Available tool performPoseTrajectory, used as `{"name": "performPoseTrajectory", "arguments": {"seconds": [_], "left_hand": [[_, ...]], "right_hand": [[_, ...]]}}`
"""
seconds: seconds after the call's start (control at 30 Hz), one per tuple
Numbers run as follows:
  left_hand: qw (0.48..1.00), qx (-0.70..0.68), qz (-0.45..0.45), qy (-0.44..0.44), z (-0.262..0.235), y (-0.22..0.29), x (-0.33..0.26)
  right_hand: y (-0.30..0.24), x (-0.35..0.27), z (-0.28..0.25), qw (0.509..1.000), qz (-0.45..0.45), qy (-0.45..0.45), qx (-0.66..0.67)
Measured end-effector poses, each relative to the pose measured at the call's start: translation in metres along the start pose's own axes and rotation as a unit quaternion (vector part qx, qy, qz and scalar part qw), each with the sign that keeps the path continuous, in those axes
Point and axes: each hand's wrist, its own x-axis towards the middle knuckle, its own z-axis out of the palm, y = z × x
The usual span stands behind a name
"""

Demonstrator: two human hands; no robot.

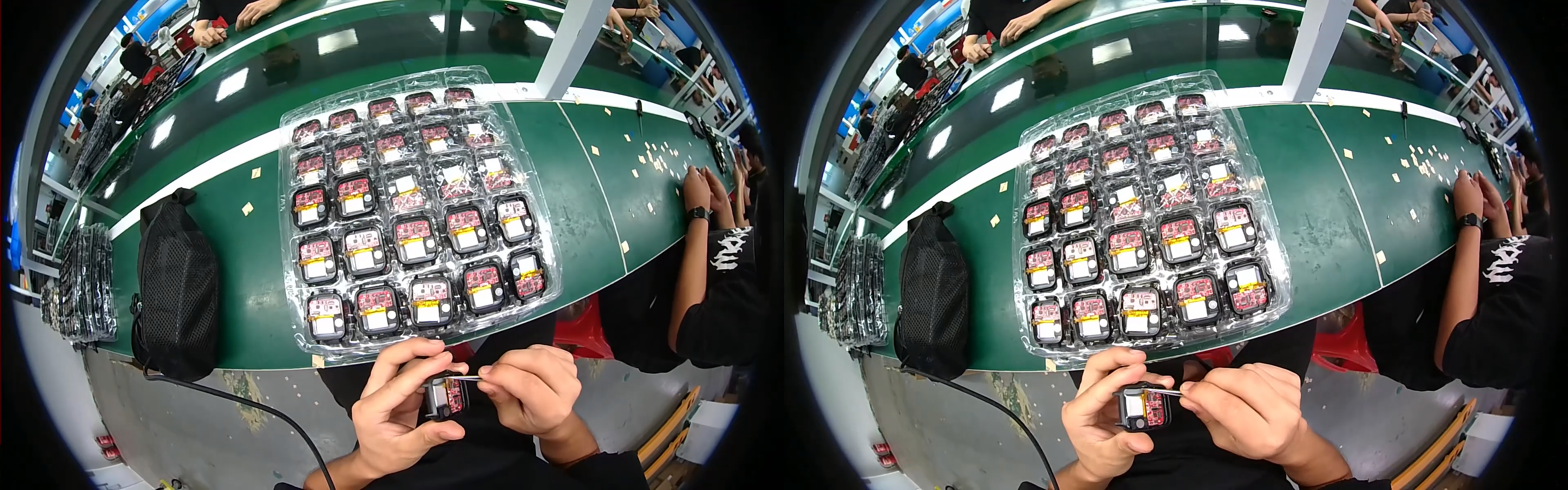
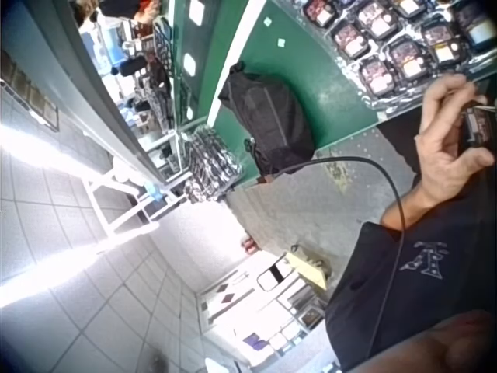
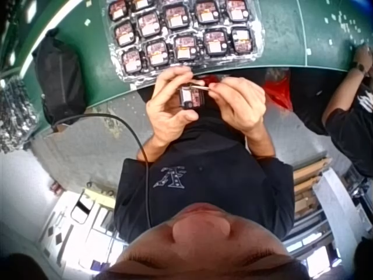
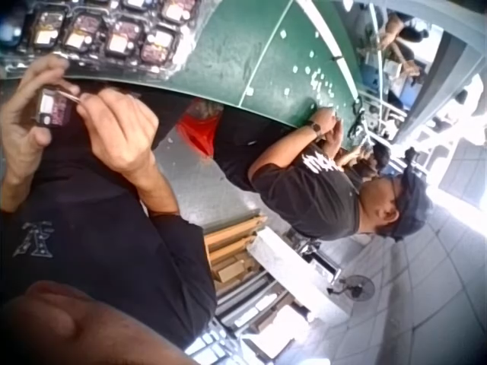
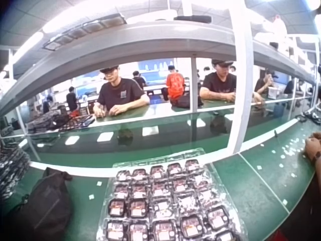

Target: Manually assemble and inspect small electronic units on a production line.

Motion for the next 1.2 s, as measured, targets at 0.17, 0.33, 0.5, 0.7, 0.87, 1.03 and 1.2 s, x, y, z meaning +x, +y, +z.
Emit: {"name": "performPoseTrajectory", "arguments": {"seconds": [0.17, 0.33, 0.5, 0.7, 0.87, 1.03, 1.2], "left_hand": [[1.000, 0.007, 0.001, -0.002, 0.000, 0.000, 0.000], [1.000, 0.010, 0.001, -0.005, -0.001, -0.001, -0.001], [1.000, 0.003, 0.001, -0.008, -0.002, -0.002, -0.003], [0.999, -0.020, -0.028, 0.011, 0.000, 0.002, -0.003], [0.999, -0.019, -0.026, 0.000, -0.002, 0.009, 0.000], [0.995, 0.073, 0.071, -0.021, -0.016, 0.028, 0.019], [0.949, 0.280, 0.142, -0.013, -0.025, 0.051, 0.072]], "right_hand": [[-0.001, -0.001, -0.001, 1.000, 0.003, 0.003, -0.003], [-0.001, -0.001, 0.000, 1.000, 0.006, -0.003, -0.001], [-0.001, -0.003, 0.005, 1.000, 0.004, 0.008, -0.007], [0.001, -0.006, 0.010, 0.998, -0.033, 0.018, -0.051], [0.002, -0.001, 0.005, 0.999, -0.038, 0.011, -0.019], [0.011, -0.003, 0.000, 0.998, 0.000, 0.058, 0.011], [0.011, -0.010, -0.004, 0.998, 0.017, 0.064, 0.001]]}}
